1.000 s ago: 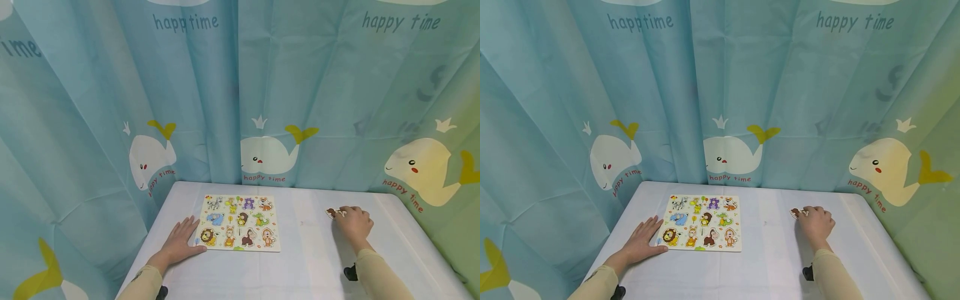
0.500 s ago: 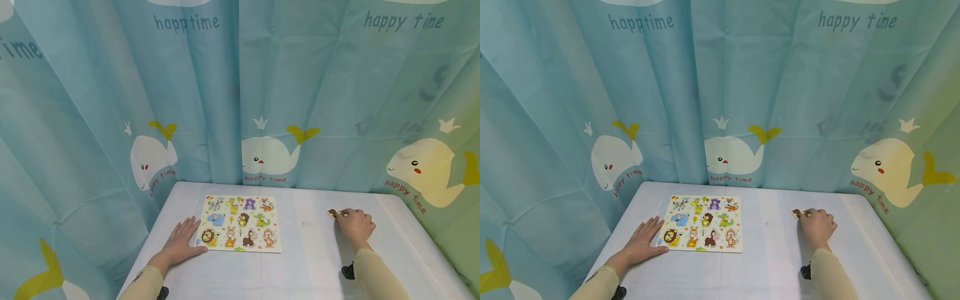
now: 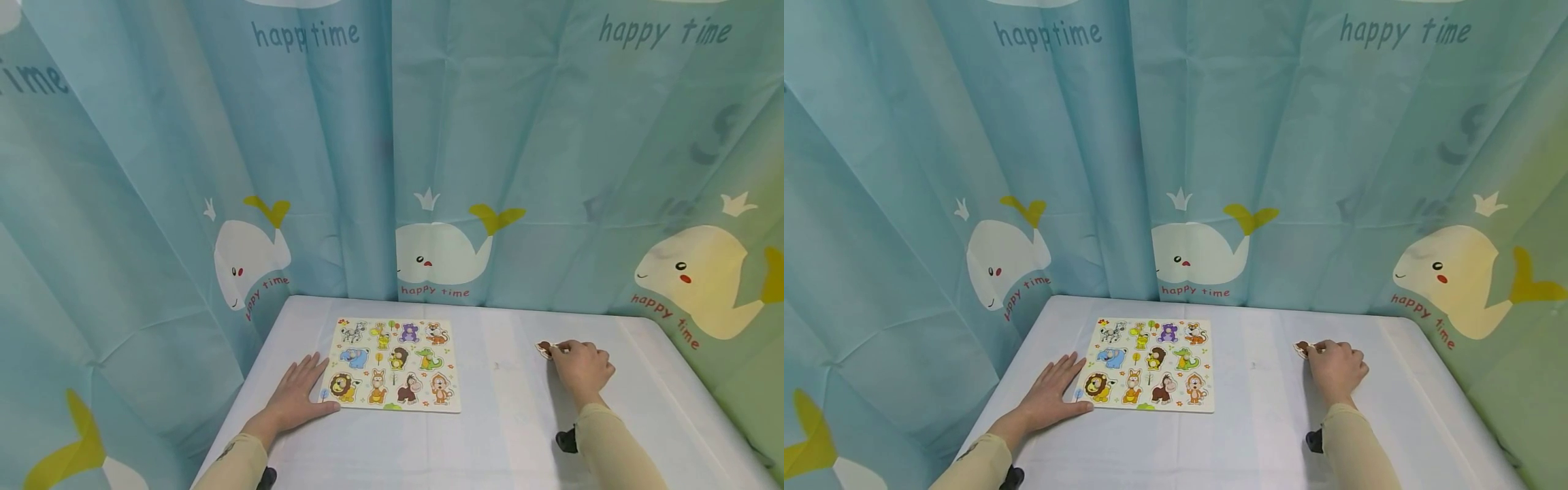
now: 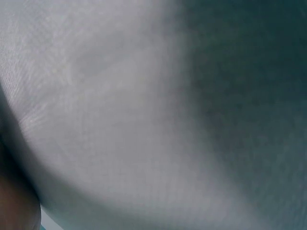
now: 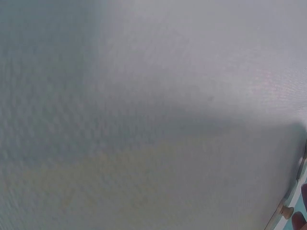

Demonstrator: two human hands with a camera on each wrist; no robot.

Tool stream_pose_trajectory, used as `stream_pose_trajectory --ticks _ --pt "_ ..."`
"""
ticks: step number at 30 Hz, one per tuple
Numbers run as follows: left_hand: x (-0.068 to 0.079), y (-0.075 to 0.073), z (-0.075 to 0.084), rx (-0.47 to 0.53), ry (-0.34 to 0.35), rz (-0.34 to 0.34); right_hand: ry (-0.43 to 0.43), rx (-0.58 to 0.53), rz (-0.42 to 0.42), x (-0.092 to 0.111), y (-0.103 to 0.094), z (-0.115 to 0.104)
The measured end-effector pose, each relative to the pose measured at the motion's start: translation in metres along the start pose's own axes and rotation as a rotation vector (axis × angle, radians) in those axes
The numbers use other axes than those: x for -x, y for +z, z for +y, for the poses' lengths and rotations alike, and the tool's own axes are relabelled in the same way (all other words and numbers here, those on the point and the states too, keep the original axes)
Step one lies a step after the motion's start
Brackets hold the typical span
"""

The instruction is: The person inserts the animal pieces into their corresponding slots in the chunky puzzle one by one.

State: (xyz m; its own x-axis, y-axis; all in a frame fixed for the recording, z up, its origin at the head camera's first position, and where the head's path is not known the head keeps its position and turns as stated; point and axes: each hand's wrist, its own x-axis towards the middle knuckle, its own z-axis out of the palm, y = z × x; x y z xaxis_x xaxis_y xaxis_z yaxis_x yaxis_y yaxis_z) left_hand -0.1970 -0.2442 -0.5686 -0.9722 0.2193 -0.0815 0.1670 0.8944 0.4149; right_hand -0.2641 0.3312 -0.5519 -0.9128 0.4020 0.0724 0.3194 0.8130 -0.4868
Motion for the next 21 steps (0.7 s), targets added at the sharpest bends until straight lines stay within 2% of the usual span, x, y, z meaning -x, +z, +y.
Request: stream_pose_trajectory --ticks 9,21 --pt "0.0001 0.0003 0.0007 -0.003 0.0 -0.001 -0.013 0.01 0.012 -0.0025 -0.0003 0.001" --pt "-0.0006 0.0013 -0.0005 -0.004 0.026 0.016 0.023 0.019 0.01 -0.0051 0.0018 -0.0009"
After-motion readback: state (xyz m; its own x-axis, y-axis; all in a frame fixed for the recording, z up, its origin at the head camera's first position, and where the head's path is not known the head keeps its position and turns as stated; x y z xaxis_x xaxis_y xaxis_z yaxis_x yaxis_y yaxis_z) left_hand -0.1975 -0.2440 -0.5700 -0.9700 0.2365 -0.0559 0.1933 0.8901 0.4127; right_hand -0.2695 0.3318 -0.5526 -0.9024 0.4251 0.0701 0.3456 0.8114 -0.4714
